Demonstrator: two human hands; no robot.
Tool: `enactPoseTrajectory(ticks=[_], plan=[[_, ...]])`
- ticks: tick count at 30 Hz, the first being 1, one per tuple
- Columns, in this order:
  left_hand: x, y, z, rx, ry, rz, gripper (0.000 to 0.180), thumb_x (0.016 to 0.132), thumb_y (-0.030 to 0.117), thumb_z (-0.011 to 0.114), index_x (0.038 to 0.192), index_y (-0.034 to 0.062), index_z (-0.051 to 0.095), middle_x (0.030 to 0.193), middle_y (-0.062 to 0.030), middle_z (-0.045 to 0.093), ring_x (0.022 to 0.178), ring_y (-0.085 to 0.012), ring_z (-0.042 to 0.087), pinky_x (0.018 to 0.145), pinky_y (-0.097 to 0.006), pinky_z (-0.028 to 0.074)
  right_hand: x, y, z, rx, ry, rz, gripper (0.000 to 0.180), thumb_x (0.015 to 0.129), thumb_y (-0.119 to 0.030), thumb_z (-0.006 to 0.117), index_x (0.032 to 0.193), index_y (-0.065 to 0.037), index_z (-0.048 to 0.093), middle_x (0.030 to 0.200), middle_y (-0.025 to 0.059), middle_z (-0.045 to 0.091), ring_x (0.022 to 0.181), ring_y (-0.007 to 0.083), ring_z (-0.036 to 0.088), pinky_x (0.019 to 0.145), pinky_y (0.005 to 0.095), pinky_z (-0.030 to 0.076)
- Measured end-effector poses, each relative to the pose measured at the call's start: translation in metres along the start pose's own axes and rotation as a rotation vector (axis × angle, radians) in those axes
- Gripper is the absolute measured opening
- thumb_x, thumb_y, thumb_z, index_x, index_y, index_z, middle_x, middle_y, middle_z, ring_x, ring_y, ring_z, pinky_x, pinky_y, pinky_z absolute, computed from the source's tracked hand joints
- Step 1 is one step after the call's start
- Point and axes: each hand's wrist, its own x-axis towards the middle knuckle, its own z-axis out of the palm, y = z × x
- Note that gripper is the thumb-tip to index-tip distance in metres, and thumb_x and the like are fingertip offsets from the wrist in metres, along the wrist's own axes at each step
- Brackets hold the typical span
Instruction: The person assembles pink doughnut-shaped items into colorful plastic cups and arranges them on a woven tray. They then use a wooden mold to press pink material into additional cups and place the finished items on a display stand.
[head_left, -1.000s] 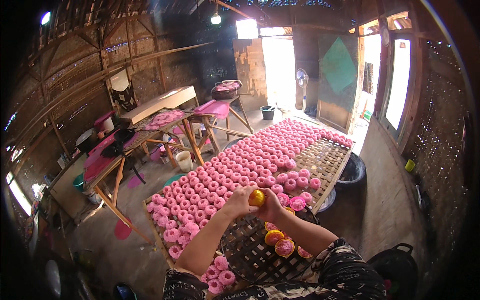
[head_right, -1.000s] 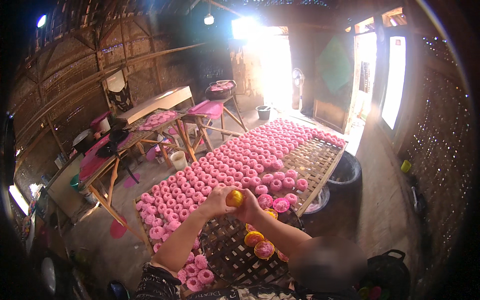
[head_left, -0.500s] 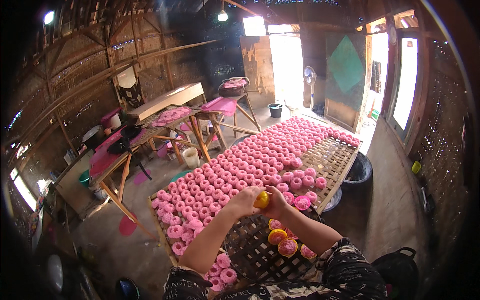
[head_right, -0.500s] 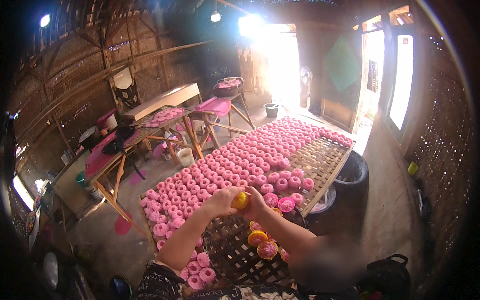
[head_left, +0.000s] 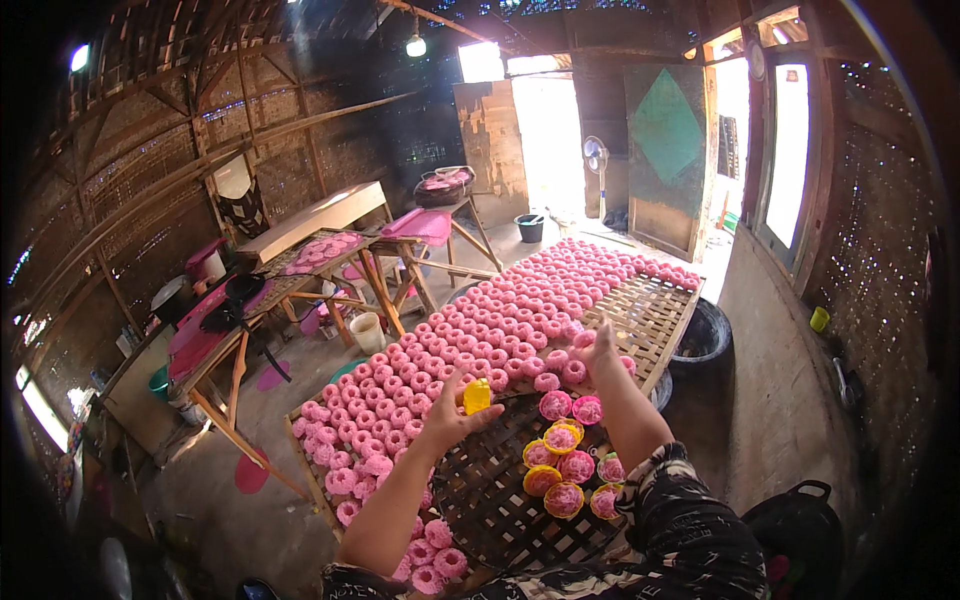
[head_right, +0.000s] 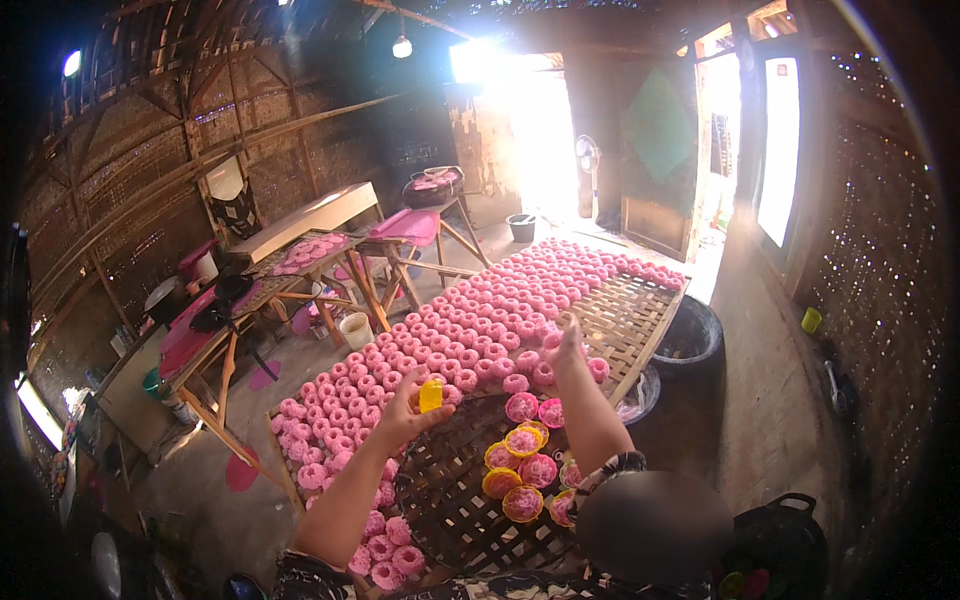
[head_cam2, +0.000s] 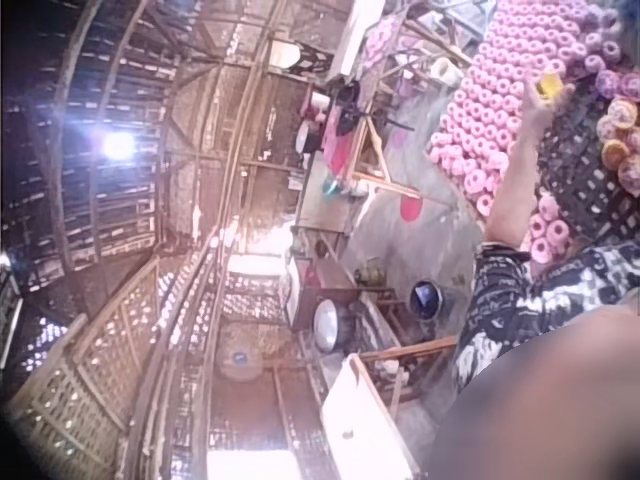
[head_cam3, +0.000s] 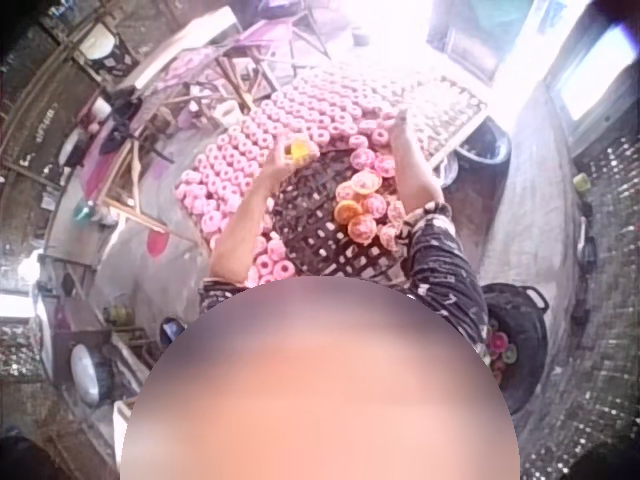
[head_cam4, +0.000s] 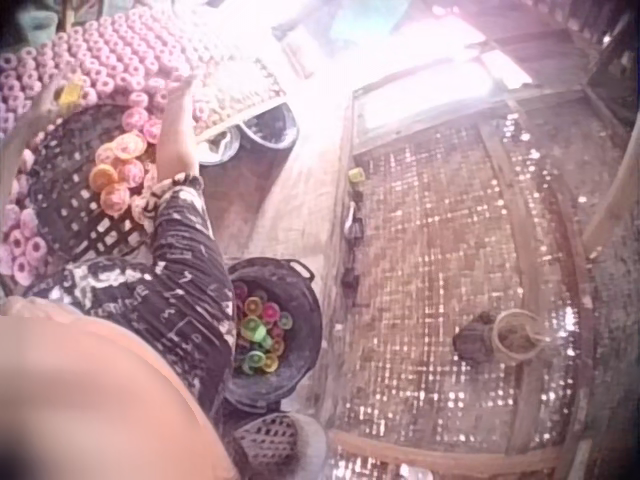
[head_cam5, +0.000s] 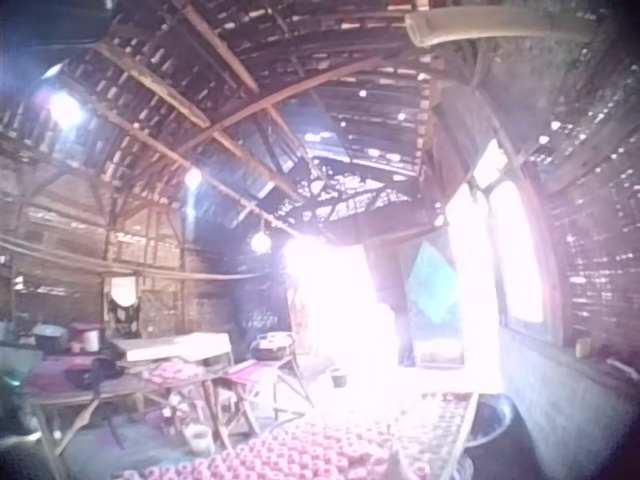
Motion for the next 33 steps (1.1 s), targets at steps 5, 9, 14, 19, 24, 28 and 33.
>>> enactPoseTrajectory(ticks=[5, 9, 14, 19, 24, 28, 33], plan=[[-0.003, -0.007, 0.010, 0.279, 0.007, 0.032, 0.102, 0.065, 0.040, 0.079, 0.139, 0.0054, 0.018, 0.115, -0.0149, 0.055, 0.104, -0.0224, 0.054, 0.090, -0.033, 0.042, -0.055, -0.011, 0.006, -0.390, -0.305, -0.250, 0.056, 0.086, -0.047, 0.047, 0.130, -0.014, 0.035, 0.117, 0.0127, 0.047, 0.084, 0.0251, 0.053, 0.078, 0.0525, 0.047], [-0.007, -0.002, 0.036, 0.445, -0.026, 0.315, 0.101, 0.064, 0.043, 0.077, 0.139, 0.0076, 0.018, 0.115, -0.0215, 0.052, 0.103, -0.0360, 0.053, 0.089, -0.041, 0.042, -0.137, 0.036, -0.011, -0.596, -0.831, 0.232, 0.050, 0.087, -0.035, 0.053, 0.130, -0.016, 0.035, 0.123, 0.0100, 0.046, 0.100, 0.0254, 0.055, 0.080, 0.0460, 0.050], [-0.009, 0.006, 0.076, 0.325, -0.274, 0.500, 0.101, 0.066, 0.032, 0.077, 0.141, 0.0074, 0.014, 0.114, -0.0228, 0.051, 0.106, -0.0405, 0.048, 0.093, -0.044, 0.038, -0.208, 0.046, -0.058, -0.571, -0.702, 0.311, 0.047, 0.085, -0.018, 0.057, 0.127, -0.013, 0.038, 0.111, 0.0078, 0.053, 0.102, 0.0239, 0.056, 0.079, 0.0428, 0.052], [-0.013, -0.013, 0.073, 0.376, -0.416, 0.458, 0.088, 0.065, 0.035, 0.076, 0.133, 0.0031, 0.032, 0.127, -0.0208, 0.042, 0.121, -0.0344, 0.037, 0.105, -0.039, 0.027, -0.257, -0.050, -0.135, -0.951, -0.493, -0.572, 0.051, 0.078, -0.013, 0.062, 0.125, -0.004, 0.044, 0.103, 0.0105, 0.058, 0.090, 0.0184, 0.057, 0.078, 0.0310, 0.048], [-0.037, -0.040, 0.073, 0.680, -0.611, 0.383, 0.075, 0.064, 0.014, 0.071, 0.130, 0.0117, 0.037, 0.126, -0.0192, 0.035, 0.119, -0.0355, 0.037, 0.104, -0.040, 0.029, -0.347, -0.129, -0.249, -2.184, 0.759, -0.783, 0.049, 0.073, -0.011, 0.063, 0.120, -0.005, 0.048, 0.111, 0.0199, 0.053, 0.100, 0.0356, 0.054, 0.085, 0.0418, 0.045], [-0.039, -0.053, 0.087, 0.760, -0.566, 0.593, 0.066, 0.064, 0.008, 0.068, 0.125, 0.0114, 0.042, 0.118, -0.0172, 0.038, 0.117, -0.0344, 0.037, 0.102, -0.040, 0.033, -0.408, -0.138, -0.300, -2.171, 1.151, 0.106, 0.069, 0.064, -0.026, 0.077, 0.122, -0.005, 0.047, 0.118, 0.0154, 0.053, 0.108, 0.0320, 0.052, 0.093, 0.0397, 0.043], [-0.040, -0.051, 0.080, 0.558, -0.630, 0.330, 0.048, 0.067, 0.012, 0.067, 0.112, 0.0079, 0.051, 0.105, -0.0189, 0.050, 0.102, -0.0343, 0.050, 0.090, -0.039, 0.041, -0.407, -0.102, -0.281, -2.075, 0.726, -0.717, 0.058, 0.065, -0.019, 0.074, 0.115, 0.000, 0.052, 0.114, 0.0192, 0.054, 0.105, 0.0352, 0.052, 0.089, 0.0406, 0.041]])
